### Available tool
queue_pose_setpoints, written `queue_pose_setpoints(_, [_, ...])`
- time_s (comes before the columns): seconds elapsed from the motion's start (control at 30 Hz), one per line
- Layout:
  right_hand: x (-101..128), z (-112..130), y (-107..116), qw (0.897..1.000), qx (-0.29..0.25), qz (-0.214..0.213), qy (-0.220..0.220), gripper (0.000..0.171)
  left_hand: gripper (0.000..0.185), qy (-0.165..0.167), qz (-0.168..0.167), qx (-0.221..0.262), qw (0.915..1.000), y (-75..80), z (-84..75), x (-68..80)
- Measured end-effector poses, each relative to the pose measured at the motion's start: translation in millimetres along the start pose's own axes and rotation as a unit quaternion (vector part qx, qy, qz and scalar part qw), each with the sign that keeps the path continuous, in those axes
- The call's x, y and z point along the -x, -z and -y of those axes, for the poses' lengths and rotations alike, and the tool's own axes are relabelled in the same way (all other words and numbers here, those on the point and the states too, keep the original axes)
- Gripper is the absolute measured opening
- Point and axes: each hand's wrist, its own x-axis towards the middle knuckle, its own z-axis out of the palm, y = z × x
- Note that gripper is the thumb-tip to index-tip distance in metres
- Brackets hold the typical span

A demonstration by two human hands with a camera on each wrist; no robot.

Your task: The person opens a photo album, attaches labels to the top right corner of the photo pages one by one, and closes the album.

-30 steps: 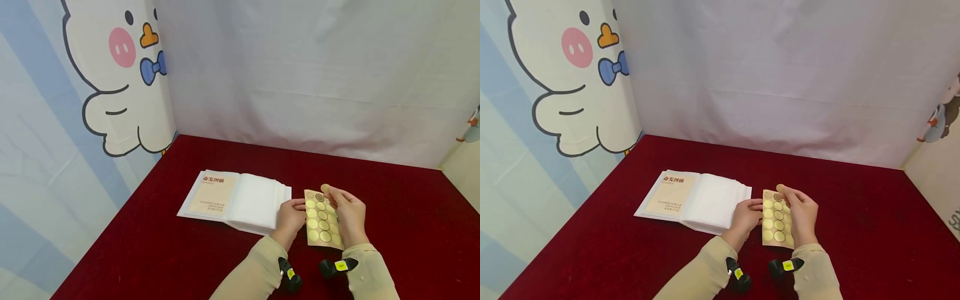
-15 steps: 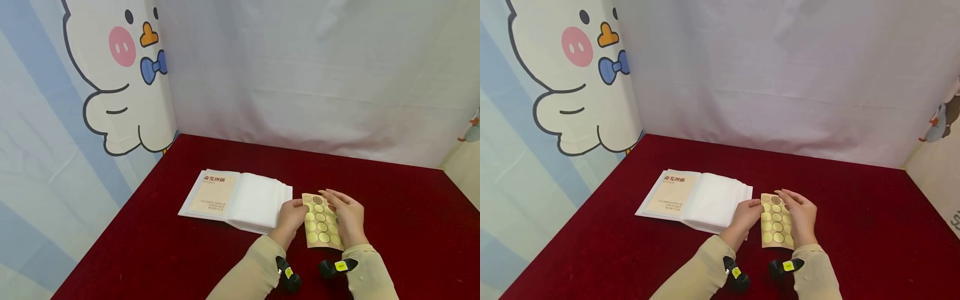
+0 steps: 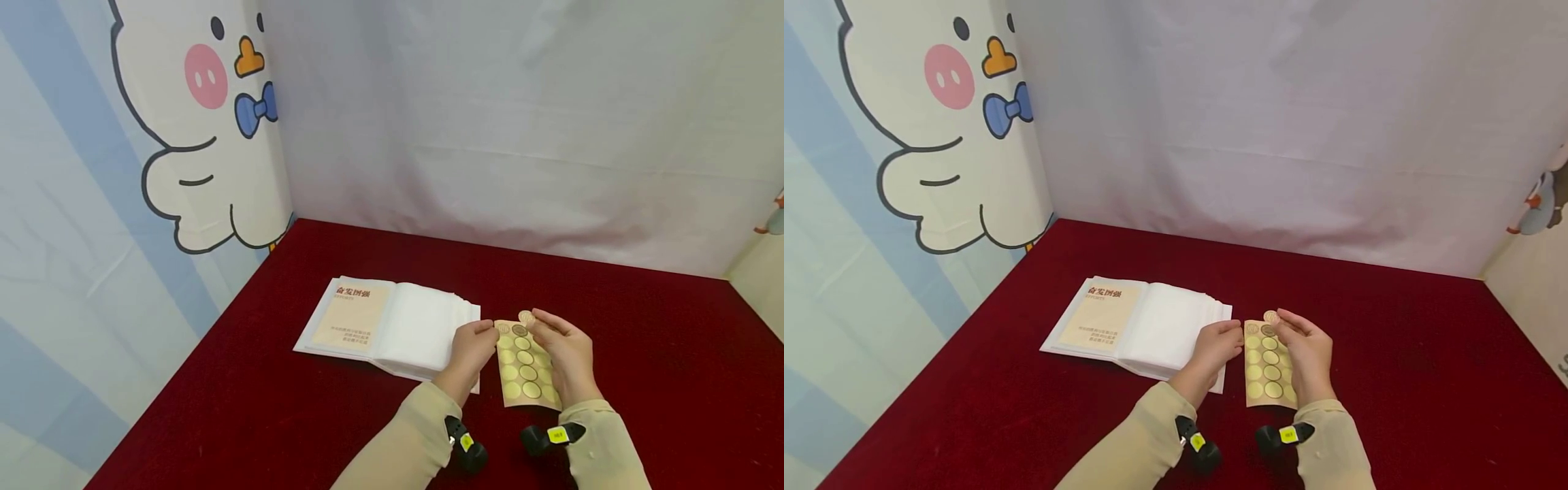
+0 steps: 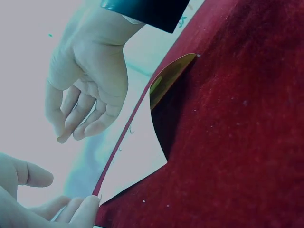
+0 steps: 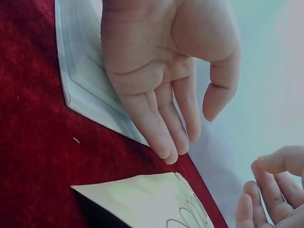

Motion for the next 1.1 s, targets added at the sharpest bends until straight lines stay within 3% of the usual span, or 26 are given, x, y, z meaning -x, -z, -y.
queue_pose_setpoints(0.17, [-1, 1, -3, 1.0, -0.023, 0.003, 0.003, 0.045, 0.037, 0.002, 0.001, 0.048, 0.9989, 0.0, -3.0, -0.3])
queue_pose_setpoints(0.4, [-3, 0, -5, 0.997, -0.08, -0.022, -0.006, 0.025, 0.034, 0.01, 0.0, 0.066, 0.9977, 3.4, -7.0, -2.0])
queue_pose_setpoints(0.63, [-3, 0, -5, 0.997, -0.078, -0.018, -0.006, 0.007, 0.031, 0.015, -0.002, 0.078, 0.9969, 8.8, -10.4, -5.4])
queue_pose_setpoints(1.1, [-1, 3, -11, 0.996, -0.093, 0.004, -0.008, 0.007, 0.032, 0.006, -0.001, 0.095, 0.9955, 24.7, -12.2, -9.4])
